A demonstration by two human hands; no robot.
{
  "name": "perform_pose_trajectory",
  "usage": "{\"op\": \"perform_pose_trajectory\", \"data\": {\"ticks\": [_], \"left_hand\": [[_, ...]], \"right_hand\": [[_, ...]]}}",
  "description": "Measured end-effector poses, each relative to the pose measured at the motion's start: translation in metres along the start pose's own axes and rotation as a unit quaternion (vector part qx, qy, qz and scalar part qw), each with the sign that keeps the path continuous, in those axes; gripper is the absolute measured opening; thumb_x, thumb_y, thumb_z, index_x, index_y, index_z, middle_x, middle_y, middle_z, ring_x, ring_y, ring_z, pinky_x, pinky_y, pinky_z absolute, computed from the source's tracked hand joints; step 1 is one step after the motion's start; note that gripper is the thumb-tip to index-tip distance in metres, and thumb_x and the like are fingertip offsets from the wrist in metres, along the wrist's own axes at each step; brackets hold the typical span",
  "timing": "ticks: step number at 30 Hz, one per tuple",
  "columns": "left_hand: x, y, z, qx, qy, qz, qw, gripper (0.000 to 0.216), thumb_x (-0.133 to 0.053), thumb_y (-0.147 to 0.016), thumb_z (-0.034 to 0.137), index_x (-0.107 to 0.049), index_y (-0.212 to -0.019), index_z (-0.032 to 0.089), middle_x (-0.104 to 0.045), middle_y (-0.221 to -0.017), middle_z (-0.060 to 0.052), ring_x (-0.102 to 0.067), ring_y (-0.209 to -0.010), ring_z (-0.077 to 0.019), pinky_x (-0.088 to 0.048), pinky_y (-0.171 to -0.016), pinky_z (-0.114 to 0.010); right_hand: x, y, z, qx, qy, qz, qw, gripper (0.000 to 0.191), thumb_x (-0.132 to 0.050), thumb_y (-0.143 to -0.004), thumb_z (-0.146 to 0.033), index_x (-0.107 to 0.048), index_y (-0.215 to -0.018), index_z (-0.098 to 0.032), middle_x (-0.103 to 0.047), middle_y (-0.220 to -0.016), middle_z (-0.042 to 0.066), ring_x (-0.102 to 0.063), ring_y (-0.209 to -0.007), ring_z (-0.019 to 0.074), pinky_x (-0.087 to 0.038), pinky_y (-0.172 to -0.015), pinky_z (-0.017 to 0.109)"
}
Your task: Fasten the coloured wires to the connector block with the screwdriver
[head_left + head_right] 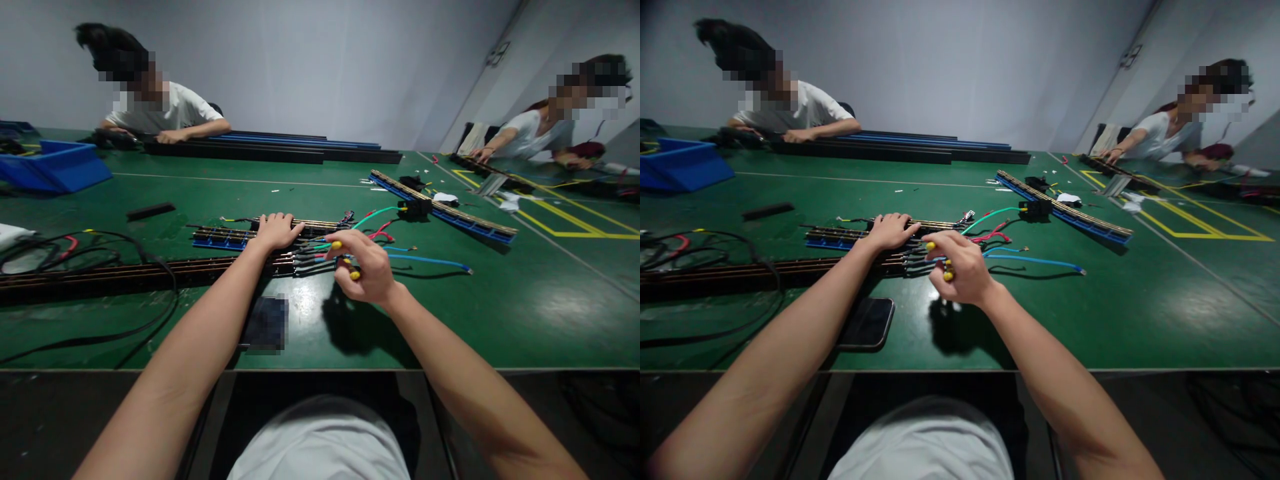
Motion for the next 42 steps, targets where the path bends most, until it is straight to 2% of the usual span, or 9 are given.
{"op": "perform_pose_trajectory", "data": {"ticks": [4,8,14,19,26,31,34,37,42], "left_hand": [[-0.002,-0.001,-0.001,-0.003,0.006,0.003,1.0,0.063,-0.026,-0.101,0.059,-0.059,-0.134,0.016,-0.058,-0.14,-0.019,-0.049,-0.133,-0.035,-0.029,-0.113,-0.055],[-0.001,-0.001,-0.001,-0.002,0.005,0.001,1.0,0.062,-0.026,-0.101,0.059,-0.06,-0.132,0.016,-0.058,-0.14,-0.018,-0.049,-0.133,-0.0347,-0.028,-0.113,-0.055],[0.001,0.0,0.0,-0.002,0.007,-0.002,1.0,0.062,-0.027,-0.101,0.058,-0.059,-0.132,0.016,-0.057,-0.141,-0.019,-0.049,-0.133,-0.0354,-0.028,-0.113,-0.055],[0.002,0.002,0.001,0.001,0.006,-0.003,1.0,0.062,-0.027,-0.101,0.058,-0.059,-0.134,0.015,-0.057,-0.142,-0.019,-0.049,-0.133,-0.0353,-0.029,-0.113,-0.054],[0.001,0.001,0.001,0.004,-0.004,-0.001,1.0,0.062,-0.026,-0.102,0.057,-0.058,-0.134,0.014,-0.057,-0.142,-0.019,-0.049,-0.133,-0.0351,-0.029,-0.113,-0.054],[0.001,0.001,0.002,0.004,-0.006,-0.002,1.0,0.061,-0.026,-0.102,0.057,-0.058,-0.134,0.016,-0.057,-0.142,-0.018,-0.049,-0.133,-0.0346,-0.029,-0.113,-0.054],[0.001,0.001,0.001,0.003,-0.005,-0.001,1.0,0.062,-0.026,-0.102,0.058,-0.058,-0.134,0.015,-0.057,-0.141,-0.019,-0.049,-0.133,-0.0349,-0.029,-0.113,-0.054],[0.0,0.001,0.0,0.001,-0.002,0.003,1.0,0.062,-0.027,-0.101,0.059,-0.058,-0.134,0.016,-0.057,-0.141,-0.019,-0.049,-0.133,-0.0349,-0.03,-0.113,-0.054],[-0.002,-0.001,-0.002,-0.001,0.004,0.004,1.0,0.062,-0.027,-0.101,0.059,-0.059,-0.134,0.016,-0.058,-0.14,-0.018,-0.049,-0.133,-0.0348,-0.029,-0.113,-0.055]], "right_hand": [[0.019,0.004,0.017,-0.108,-0.037,0.105,0.988,0.053,-0.053,-0.075,-0.012,-0.055,-0.126,-0.025,-0.074,-0.097,0.002,-0.074,-0.089,0.022,-0.056,-0.095,0.043],[0.022,0.007,0.03,-0.137,-0.073,0.144,0.977,0.052,-0.054,-0.077,-0.014,-0.053,-0.128,-0.025,-0.074,-0.099,0.003,-0.073,-0.098,0.0226,-0.055,-0.097,0.043],[0.013,0.007,0.041,-0.161,-0.055,0.099,0.98,0.057,-0.052,-0.072,-0.008,-0.052,-0.126,-0.025,-0.076,-0.101,0.003,-0.072,-0.108,0.0228,-0.054,-0.1,0.042],[0.003,0.008,0.04,-0.168,-0.041,0.028,0.985,0.056,-0.048,-0.07,-0.002,-0.053,-0.121,-0.023,-0.076,-0.092,0.002,-0.074,-0.092,0.02,-0.059,-0.077,0.032],[-0.017,0.009,0.023,0.069,0.028,-0.076,0.994,0.058,-0.04,-0.076,0.007,-0.058,-0.123,-0.022,-0.074,-0.099,0.007,-0.067,-0.109,0.0193,-0.06,-0.089,0.035],[-0.024,0.01,0.014,0.139,0.112,-0.127,0.976,0.042,-0.042,-0.085,0.004,-0.06,-0.116,-0.018,-0.075,-0.099,0.011,-0.07,-0.103,0.0223,-0.061,-0.087,0.04],[-0.018,0.007,0.014,0.107,0.107,-0.085,0.985,0.046,-0.044,-0.079,0.003,-0.059,-0.117,-0.017,-0.074,-0.101,0.012,-0.07,-0.101,0.0226,-0.062,-0.084,0.038],[-0.007,0.005,0.018,0.023,0.081,-0.018,0.996,0.058,-0.046,-0.07,0.002,-0.055,-0.123,-0.019,-0.075,-0.096,0.007,-0.071,-0.098,0.0215,-0.061,-0.086,0.036],[0.008,0.008,0.024,-0.075,0.077,0.078,0.991,0.058,-0.051,-0.069,-0.006,-0.054,-0.124,-0.023,-0.077,-0.093,0.002,-0.073,-0.096,0.0241,-0.058,-0.094,0.042]]}}
Point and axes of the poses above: each hand's wrist, its own y-axis away from the middle knuckle, its own x-axis out of the back of the hand, z = x × y, the point moved 3 cm from there along -y, towards the middle knuckle
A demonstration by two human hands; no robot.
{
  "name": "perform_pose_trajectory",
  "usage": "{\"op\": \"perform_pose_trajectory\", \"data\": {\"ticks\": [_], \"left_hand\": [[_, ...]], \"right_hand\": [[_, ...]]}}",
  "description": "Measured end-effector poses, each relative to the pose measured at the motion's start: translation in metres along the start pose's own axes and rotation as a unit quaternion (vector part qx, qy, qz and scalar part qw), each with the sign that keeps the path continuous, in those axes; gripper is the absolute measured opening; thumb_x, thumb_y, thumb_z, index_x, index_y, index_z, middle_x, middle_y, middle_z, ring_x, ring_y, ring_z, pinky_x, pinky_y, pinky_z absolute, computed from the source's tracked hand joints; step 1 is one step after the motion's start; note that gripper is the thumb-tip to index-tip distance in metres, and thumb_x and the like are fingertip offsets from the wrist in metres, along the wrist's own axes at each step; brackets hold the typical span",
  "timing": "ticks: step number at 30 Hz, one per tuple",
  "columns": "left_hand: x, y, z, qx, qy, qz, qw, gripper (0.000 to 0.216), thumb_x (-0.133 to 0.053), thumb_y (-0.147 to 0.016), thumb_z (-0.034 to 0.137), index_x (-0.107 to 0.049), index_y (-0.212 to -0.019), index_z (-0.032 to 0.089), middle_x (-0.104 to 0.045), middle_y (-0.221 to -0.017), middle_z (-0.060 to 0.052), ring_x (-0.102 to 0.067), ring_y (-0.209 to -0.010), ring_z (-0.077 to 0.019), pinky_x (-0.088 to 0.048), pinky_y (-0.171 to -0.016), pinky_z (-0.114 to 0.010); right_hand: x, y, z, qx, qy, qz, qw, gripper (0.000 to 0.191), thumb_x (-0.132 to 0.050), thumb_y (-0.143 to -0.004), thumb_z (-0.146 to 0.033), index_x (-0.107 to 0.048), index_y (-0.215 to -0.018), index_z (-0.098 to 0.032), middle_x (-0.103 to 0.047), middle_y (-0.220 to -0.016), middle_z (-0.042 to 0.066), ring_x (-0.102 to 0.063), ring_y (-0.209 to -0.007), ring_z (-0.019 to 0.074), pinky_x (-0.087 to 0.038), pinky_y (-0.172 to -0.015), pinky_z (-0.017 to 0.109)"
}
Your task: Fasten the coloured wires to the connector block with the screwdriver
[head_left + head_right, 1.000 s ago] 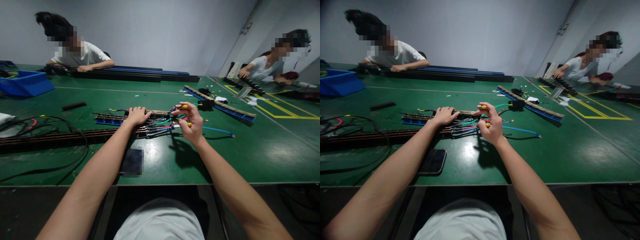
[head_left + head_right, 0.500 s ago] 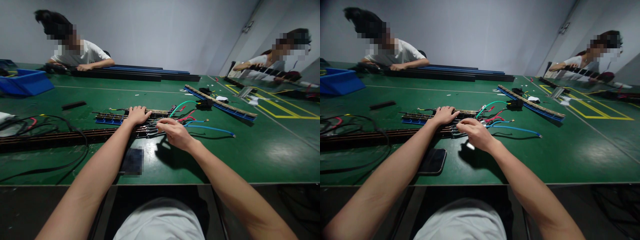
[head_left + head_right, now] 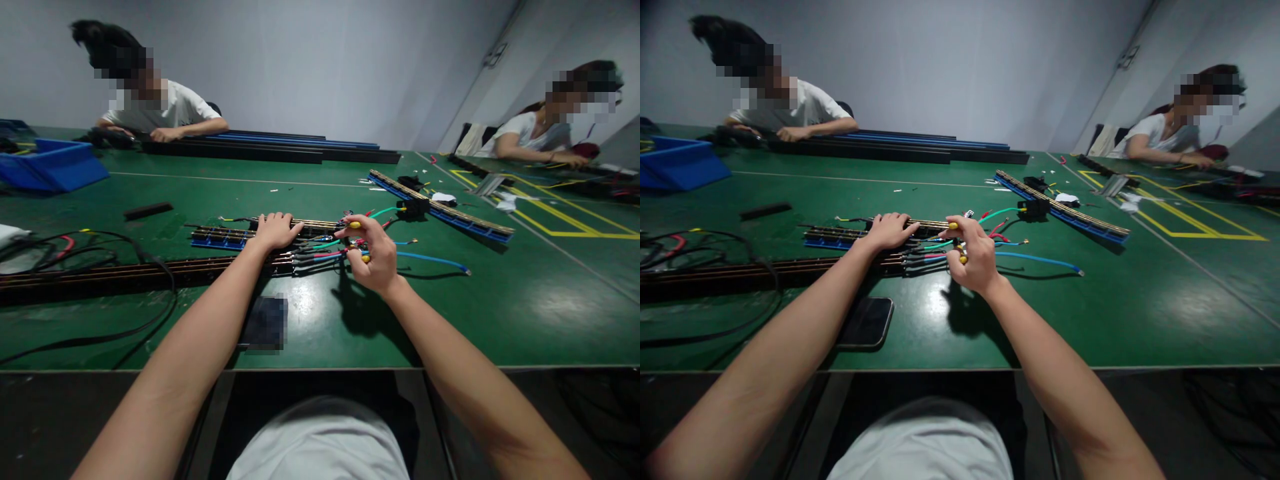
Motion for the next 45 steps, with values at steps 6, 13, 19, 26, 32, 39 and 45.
{"op": "perform_pose_trajectory", "data": {"ticks": [6,13,19,26,32,39,45], "left_hand": [[-0.002,-0.001,-0.002,-0.001,0.004,0.001,1.0,0.063,-0.026,-0.101,0.06,-0.059,-0.134,0.018,-0.058,-0.141,-0.018,-0.049,-0.133,-0.0344,-0.028,-0.114,-0.055],[-0.001,0.0,-0.002,-0.003,-0.003,0.005,1.0,0.065,-0.025,-0.101,0.061,-0.06,-0.131,0.016,-0.059,-0.139,-0.02,-0.05,-0.132,-0.0356,-0.03,-0.112,-0.055],[0.001,0.001,0.0,0.0,-0.002,0.003,1.0,0.063,-0.026,-0.101,0.06,-0.059,-0.133,0.018,-0.059,-0.14,-0.018,-0.05,-0.132,-0.0344,-0.03,-0.112,-0.053],[0.002,0.003,0.002,0.004,-0.009,-0.003,1.0,0.063,-0.025,-0.101,0.06,-0.058,-0.133,0.018,-0.058,-0.14,-0.018,-0.05,-0.132,-0.0337,-0.029,-0.113,-0.054],[0.002,0.001,0.001,0.002,-0.007,0.001,1.0,0.063,-0.026,-0.101,0.06,-0.059,-0.133,0.016,-0.058,-0.139,-0.019,-0.05,-0.132,-0.0349,-0.029,-0.112,-0.054],[0.001,-0.001,0.001,0.003,-0.004,-0.005,1.0,0.064,-0.026,-0.101,0.06,-0.058,-0.133,0.016,-0.058,-0.141,-0.019,-0.049,-0.133,-0.0351,-0.029,-0.113,-0.054],[0.001,-0.001,0.001,0.006,-0.001,-0.007,1.0,0.062,-0.027,-0.1,0.06,-0.058,-0.133,0.019,-0.058,-0.14,-0.018,-0.049,-0.133,-0.0337,-0.028,-0.114,-0.054]], "right_hand": [[0.001,0.002,0.004,-0.012,-0.02,0.025,0.999,0.055,-0.049,-0.07,-0.009,-0.054,-0.124,-0.022,-0.077,-0.094,0.002,-0.076,-0.092,0.0232,-0.057,-0.094,0.043],[-0.003,0.004,-0.013,0.058,-0.078,-0.006,0.995,0.061,-0.052,-0.073,-0.013,-0.048,-0.133,-0.024,-0.074,-0.107,0.007,-0.075,-0.102,0.0269,-0.06,-0.094,0.045],[-0.019,0.011,-0.018,-0.017,-0.127,0.023,0.992,0.053,-0.051,-0.088,-0.016,-0.036,-0.139,-0.024,-0.07,-0.118,0.011,-0.072,-0.111,0.0236,-0.055,-0.105,0.046],[-0.032,0.013,-0.009,-0.042,-0.169,-0.02,0.984,0.046,-0.049,-0.089,-0.01,-0.043,-0.132,-0.023,-0.068,-0.12,0.011,-0.075,-0.101,0.0179,-0.061,-0.092,0.034],[-0.035,0.009,-0.014,0.068,-0.156,-0.086,0.982,0.048,-0.039,-0.079,0.004,-0.056,-0.116,-0.022,-0.073,-0.108,0.008,-0.068,-0.117,0.0179,-0.06,-0.098,0.037],[-0.03,0.005,-0.015,0.03,-0.116,-0.065,0.991,0.044,-0.047,-0.08,-0.003,-0.053,-0.12,-0.021,-0.071,-0.108,0.009,-0.073,-0.106,0.0201,-0.064,-0.082,0.032],[-0.017,0.006,0.001,-0.127,-0.102,0.043,0.986,0.044,-0.048,-0.076,-0.004,-0.051,-0.115,-0.023,-0.072,-0.101,0.004,-0.077,-0.085,0.0169,-0.055,-0.053,0.019]]}}
Point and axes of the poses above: each hand's wrist, its own y-axis away from the middle knuckle, its own x-axis out of the back of the hand, z = x × y, the point moved 3 cm from there along -y, towards the middle knuckle
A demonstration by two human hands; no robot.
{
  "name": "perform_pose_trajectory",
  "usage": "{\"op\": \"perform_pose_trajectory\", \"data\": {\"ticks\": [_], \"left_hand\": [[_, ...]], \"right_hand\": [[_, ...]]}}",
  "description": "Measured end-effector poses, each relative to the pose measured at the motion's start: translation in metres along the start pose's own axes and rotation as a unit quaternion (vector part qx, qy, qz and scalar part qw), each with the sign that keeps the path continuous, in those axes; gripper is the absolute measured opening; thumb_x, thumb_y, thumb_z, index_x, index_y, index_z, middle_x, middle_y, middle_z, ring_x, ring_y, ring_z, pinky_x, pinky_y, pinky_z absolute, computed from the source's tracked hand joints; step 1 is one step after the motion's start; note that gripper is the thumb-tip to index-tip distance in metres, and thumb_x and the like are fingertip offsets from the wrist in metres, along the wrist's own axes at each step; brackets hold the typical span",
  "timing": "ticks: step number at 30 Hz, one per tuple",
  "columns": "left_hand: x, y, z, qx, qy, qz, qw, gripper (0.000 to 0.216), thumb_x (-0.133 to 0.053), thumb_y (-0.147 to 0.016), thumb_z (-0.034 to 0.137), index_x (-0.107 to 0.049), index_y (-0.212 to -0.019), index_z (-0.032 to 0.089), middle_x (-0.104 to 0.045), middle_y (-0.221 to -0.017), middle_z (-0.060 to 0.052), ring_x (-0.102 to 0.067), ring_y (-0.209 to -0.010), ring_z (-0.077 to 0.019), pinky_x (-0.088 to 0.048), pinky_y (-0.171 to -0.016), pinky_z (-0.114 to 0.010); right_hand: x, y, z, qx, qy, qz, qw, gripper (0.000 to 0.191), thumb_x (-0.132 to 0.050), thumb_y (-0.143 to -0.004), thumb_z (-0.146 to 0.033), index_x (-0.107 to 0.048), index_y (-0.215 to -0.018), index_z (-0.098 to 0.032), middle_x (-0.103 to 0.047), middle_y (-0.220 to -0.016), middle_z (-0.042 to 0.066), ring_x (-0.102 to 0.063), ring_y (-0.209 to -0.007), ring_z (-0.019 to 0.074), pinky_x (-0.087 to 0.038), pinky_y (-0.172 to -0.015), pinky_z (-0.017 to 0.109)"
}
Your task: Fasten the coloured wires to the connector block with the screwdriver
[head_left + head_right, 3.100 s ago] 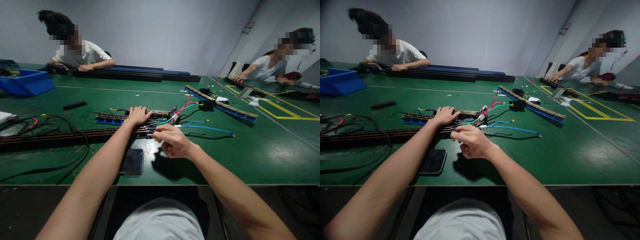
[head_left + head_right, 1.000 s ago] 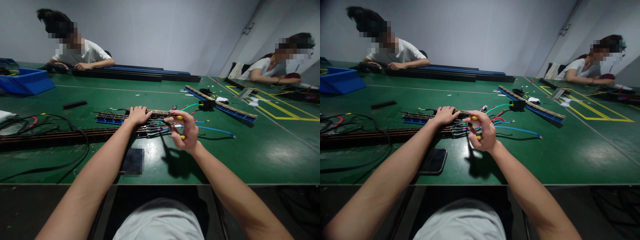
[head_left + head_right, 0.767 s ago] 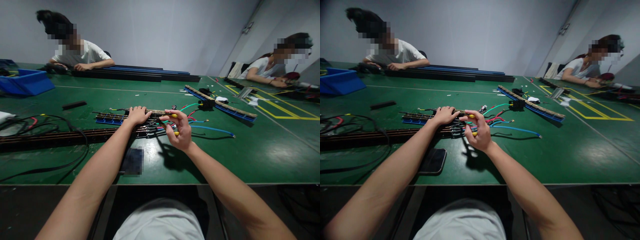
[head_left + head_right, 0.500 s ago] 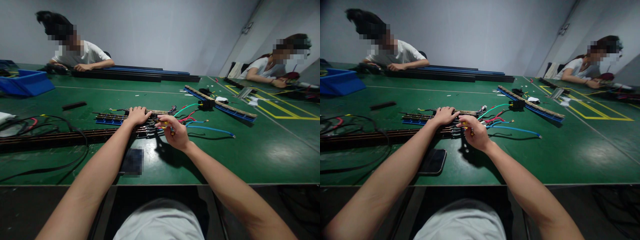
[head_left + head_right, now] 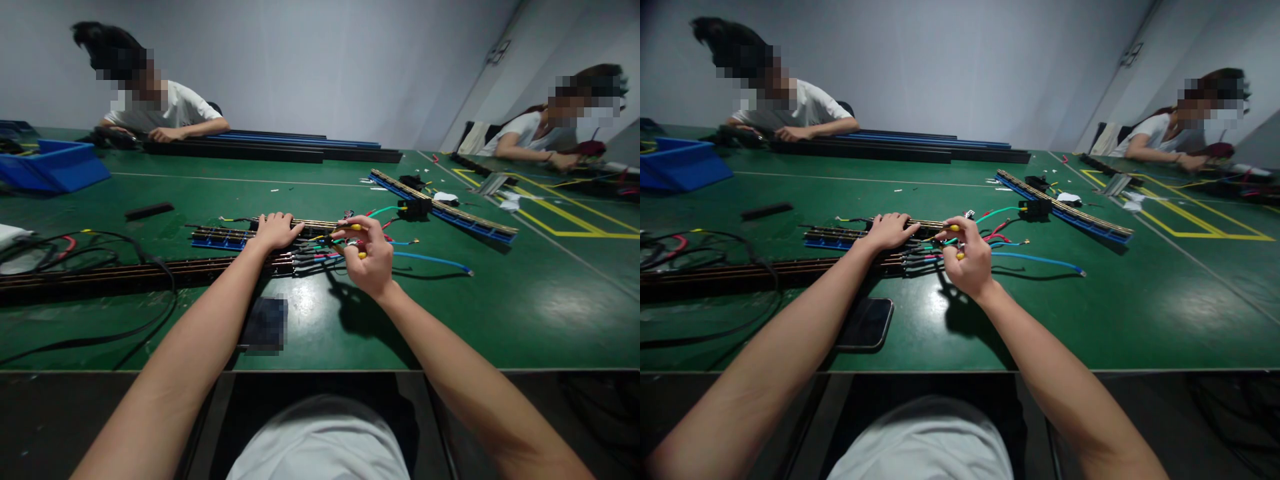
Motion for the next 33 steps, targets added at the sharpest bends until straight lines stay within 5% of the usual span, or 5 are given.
{"op": "perform_pose_trajectory", "data": {"ticks": [6,17,21,27,33], "left_hand": [[-0.002,-0.001,-0.002,-0.008,0.003,0.005,1.0,0.063,-0.028,-0.1,0.061,-0.059,-0.132,0.018,-0.059,-0.139,-0.018,-0.05,-0.132,-0.0349,-0.029,-0.113,-0.055],[-0.002,-0.001,-0.004,-0.008,0.002,0.004,1.0,0.064,-0.028,-0.1,0.063,-0.058,-0.133,0.018,-0.059,-0.14,-0.018,-0.05,-0.132,-0.0351,-0.029,-0.113,-0.054],[-0.001,0.0,-0.003,-0.006,0.001,0.005,1.0,0.062,-0.029,-0.1,0.061,-0.059,-0.133,0.018,-0.059,-0.139,-0.018,-0.05,-0.132,-0.0349,-0.029,-0.113,-0.054],[0.001,0.001,-0.002,-0.011,-0.003,0.0,1.0,0.06,-0.026,-0.102,0.057,-0.059,-0.133,0.017,-0.057,-0.141,-0.019,-0.049,-0.133,-0.0352,-0.03,-0.112,-0.055],[0.001,-0.003,-0.005,-0.012,0.011,-0.018,1.0,0.058,-0.029,-0.102,0.058,-0.058,-0.134,0.02,-0.057,-0.143,-0.016,-0.048,-0.133,-0.035,-0.029,-0.113,-0.055]], "right_hand": [[0.001,-0.001,0.002,-0.01,-0.078,0.066,0.995,0.044,-0.047,-0.081,-0.006,-0.047,-0.121,-0.024,-0.07,-0.117,0.009,-0.076,-0.095,0.0169,-0.055,-0.053,0.018],[-0.007,-0.002,0.018,-0.039,-0.033,-0.032,0.998,0.046,-0.049,-0.074,-0.006,-0.051,-0.117,-0.021,-0.076,-0.095,0.004,-0.075,-0.077,0.0136,-0.049,-0.049,0.015],[-0.01,-0.001,0.018,0.042,-0.023,-0.12,0.992,0.043,-0.048,-0.078,-0.004,-0.053,-0.118,-0.021,-0.075,-0.096,0.005,-0.076,-0.083,0.0149,-0.055,-0.055,0.018],[-0.013,0.001,0.008,0.226,0.04,-0.164,0.959,0.045,-0.041,-0.081,0.004,-0.064,-0.109,-0.023,-0.075,-0.1,0.005,-0.069,-0.116,0.0185,-0.062,-0.092,0.035],[-0.013,0.003,0.006,0.224,0.052,-0.159,0.96,0.042,-0.042,-0.084,0.001,-0.063,-0.111,-0.024,-0.075,-0.1,0.005,-0.068,-0.118,0.0192,-0.062,-0.094,0.036]]}}
Point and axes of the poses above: each hand's wrist, its own y-axis away from the middle knuckle, its own x-axis out of the back of the hand, z = x × y, the point moved 3 cm from there along -y, towards the middle knuckle
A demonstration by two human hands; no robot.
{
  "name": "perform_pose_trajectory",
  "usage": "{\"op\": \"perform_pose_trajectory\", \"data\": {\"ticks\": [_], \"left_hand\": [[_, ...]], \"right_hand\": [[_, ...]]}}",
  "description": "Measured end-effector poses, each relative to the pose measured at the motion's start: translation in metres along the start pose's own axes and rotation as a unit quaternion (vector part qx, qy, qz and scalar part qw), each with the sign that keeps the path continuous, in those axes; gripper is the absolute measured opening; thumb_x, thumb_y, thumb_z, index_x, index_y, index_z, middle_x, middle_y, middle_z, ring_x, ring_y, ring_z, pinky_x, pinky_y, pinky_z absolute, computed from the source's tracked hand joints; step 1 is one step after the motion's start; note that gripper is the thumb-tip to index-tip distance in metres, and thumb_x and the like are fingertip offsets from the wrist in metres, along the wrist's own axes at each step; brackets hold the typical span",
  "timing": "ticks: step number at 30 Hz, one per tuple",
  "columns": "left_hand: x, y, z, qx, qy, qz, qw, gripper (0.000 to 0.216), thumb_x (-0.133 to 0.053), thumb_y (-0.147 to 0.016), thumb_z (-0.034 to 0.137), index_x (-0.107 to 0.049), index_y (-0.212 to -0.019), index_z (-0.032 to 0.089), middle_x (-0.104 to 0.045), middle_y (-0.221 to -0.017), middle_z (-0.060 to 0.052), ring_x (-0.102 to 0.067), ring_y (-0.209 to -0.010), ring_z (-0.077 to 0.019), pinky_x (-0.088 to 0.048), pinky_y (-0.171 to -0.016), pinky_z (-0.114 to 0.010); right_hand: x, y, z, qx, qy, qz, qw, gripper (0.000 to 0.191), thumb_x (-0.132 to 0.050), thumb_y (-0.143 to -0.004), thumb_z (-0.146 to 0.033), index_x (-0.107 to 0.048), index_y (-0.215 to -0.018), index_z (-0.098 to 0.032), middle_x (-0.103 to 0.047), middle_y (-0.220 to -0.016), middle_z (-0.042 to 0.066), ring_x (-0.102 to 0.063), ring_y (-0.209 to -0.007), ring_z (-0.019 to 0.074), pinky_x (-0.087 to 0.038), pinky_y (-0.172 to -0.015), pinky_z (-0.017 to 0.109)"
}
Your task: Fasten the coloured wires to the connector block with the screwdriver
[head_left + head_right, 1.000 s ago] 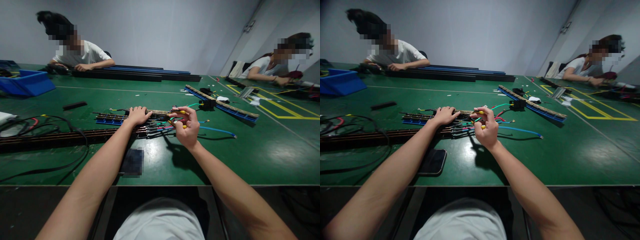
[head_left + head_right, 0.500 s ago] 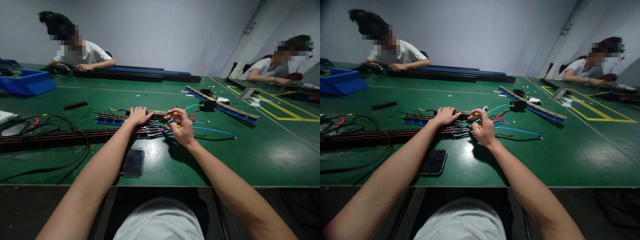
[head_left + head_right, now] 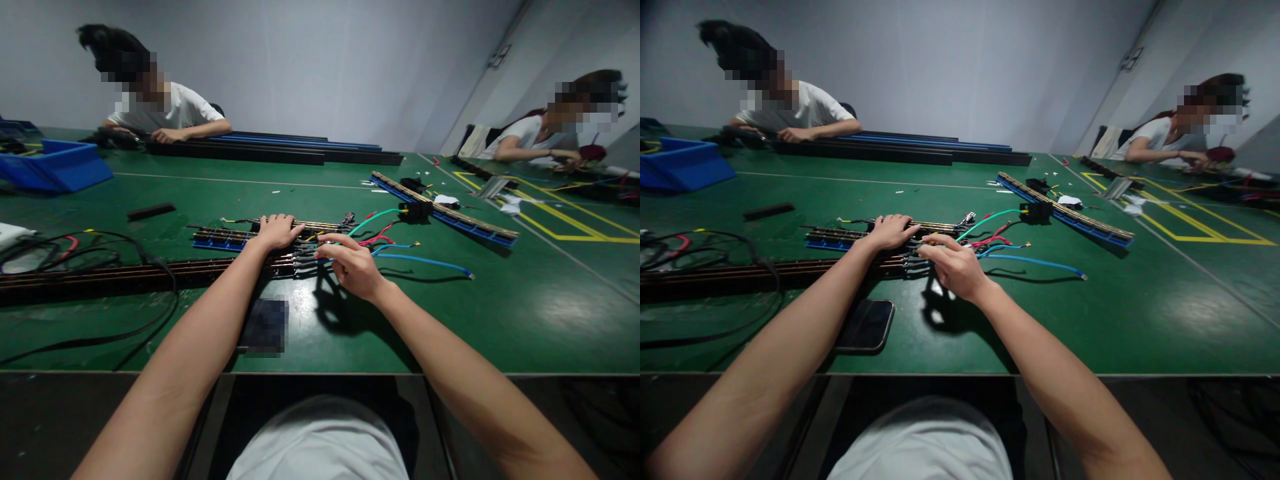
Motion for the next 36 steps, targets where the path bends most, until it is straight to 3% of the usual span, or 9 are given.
{"op": "perform_pose_trajectory", "data": {"ticks": [2,6,11,15,21,26,29,32,36], "left_hand": [[0.0,-0.002,-0.001,-0.003,0.004,-0.002,1.0,0.057,-0.031,-0.101,0.059,-0.059,-0.134,0.021,-0.058,-0.142,-0.016,-0.049,-0.132,-0.0355,-0.029,-0.112,-0.055],[0.0,-0.003,-0.003,-0.008,0.004,-0.008,1.0,0.055,-0.034,-0.1,0.058,-0.059,-0.133,0.022,-0.059,-0.14,-0.014,-0.051,-0.13,-0.0349,-0.031,-0.111,-0.054],[0.004,-0.001,0.0,-0.005,0.003,-0.016,1.0,0.053,-0.035,-0.101,0.055,-0.058,-0.135,0.022,-0.058,-0.141,-0.014,-0.049,-0.132,-0.0342,-0.031,-0.112,-0.053],[0.005,0.0,0.002,-0.004,0.016,-0.019,1.0,0.051,-0.037,-0.1,0.053,-0.058,-0.137,0.023,-0.058,-0.143,-0.013,-0.048,-0.133,-0.034,-0.029,-0.112,-0.056],[0.0,-0.005,-0.002,-0.023,0.034,-0.012,0.999,0.051,-0.038,-0.1,0.054,-0.053,-0.143,0.03,-0.057,-0.145,-0.011,-0.047,-0.134,-0.0344,-0.026,-0.113,-0.061],[-0.003,-0.007,-0.004,-0.028,0.039,-0.003,0.999,0.049,-0.038,-0.099,0.058,-0.06,-0.133,0.03,-0.061,-0.138,-0.011,-0.051,-0.129,-0.0345,-0.027,-0.111,-0.062],[-0.001,-0.005,-0.002,-0.021,0.036,-0.004,0.999,0.052,-0.035,-0.1,0.061,-0.06,-0.133,0.029,-0.06,-0.139,-0.012,-0.05,-0.129,-0.035,-0.027,-0.111,-0.063],[0.0,-0.002,0.0,-0.014,0.033,-0.004,0.999,0.053,-0.034,-0.1,0.061,-0.058,-0.133,0.027,-0.059,-0.139,-0.013,-0.049,-0.131,-0.0354,-0.025,-0.113,-0.064],[-0.001,0.0,0.001,-0.004,0.031,-0.001,1.0,0.053,-0.034,-0.1,0.061,-0.058,-0.133,0.027,-0.059,-0.139,-0.013,-0.048,-0.132,-0.0355,-0.023,-0.113,-0.064]], "right_hand": [[0.003,0.001,0.002,-0.063,-0.034,0.034,0.997,0.045,-0.046,-0.082,-0.001,-0.057,-0.12,-0.023,-0.075,-0.104,0.007,-0.071,-0.113,0.0198,-0.063,-0.088,0.034],[0.018,0.002,0.01,-0.18,-0.066,0.157,0.969,0.051,-0.051,-0.079,-0.007,-0.048,-0.127,-0.023,-0.073,-0.107,0.006,-0.076,-0.094,0.0182,-0.06,-0.061,0.023],[0.044,0.001,0.023,-0.215,-0.004,0.241,0.946,0.053,-0.052,-0.073,-0.008,-0.05,-0.123,-0.024,-0.071,-0.11,0.006,-0.075,-0.093,0.0182,-0.054,-0.054,0.02],[0.051,0.002,0.037,-0.247,0.045,0.222,0.942,0.052,-0.05,-0.069,-0.007,-0.052,-0.118,-0.022,-0.072,-0.105,0.005,-0.075,-0.087,0.0181,-0.048,-0.049,0.021],[0.045,0.009,0.055,-0.272,0.061,0.133,0.951,0.052,-0.048,-0.068,-0.004,-0.055,-0.116,-0.022,-0.074,-0.094,0.003,-0.073,-0.086,0.0186,-0.055,-0.062,0.026],[0.036,0.011,0.055,-0.192,0.061,-0.016,0.979,0.054,-0.048,-0.066,0.001,-0.062,-0.112,-0.025,-0.07,-0.105,0.004,-0.072,-0.092,0.0193,-0.059,-0.071,0.03],[0.031,0.01,0.05,-0.145,0.089,-0.094,0.981,0.058,-0.049,-0.064,0.003,-0.065,-0.111,-0.027,-0.069,-0.111,0.005,-0.07,-0.102,0.0221,-0.06,-0.082,0.035],[0.029,0.009,0.047,-0.142,0.083,-0.074,0.984,0.056,-0.049,-0.065,0.002,-0.063,-0.112,-0.026,-0.07,-0.108,0.005,-0.068,-0.107,0.0239,-0.059,-0.089,0.039],[0.031,0.011,0.048,-0.218,0.048,0.039,0.974,0.054,-0.049,-0.068,-0.001,-0.056,-0.117,-0.024,-0.072,-0.099,0.004,-0.071,-0.095,0.0214,-0.06,-0.079,0.035]]}}
Point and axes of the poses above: each hand's wrist, its own y-axis away from the middle knuckle, its own x-axis out of the back of the hand, z = x × y, the point moved 3 cm from there along -y, towards the middle knuckle
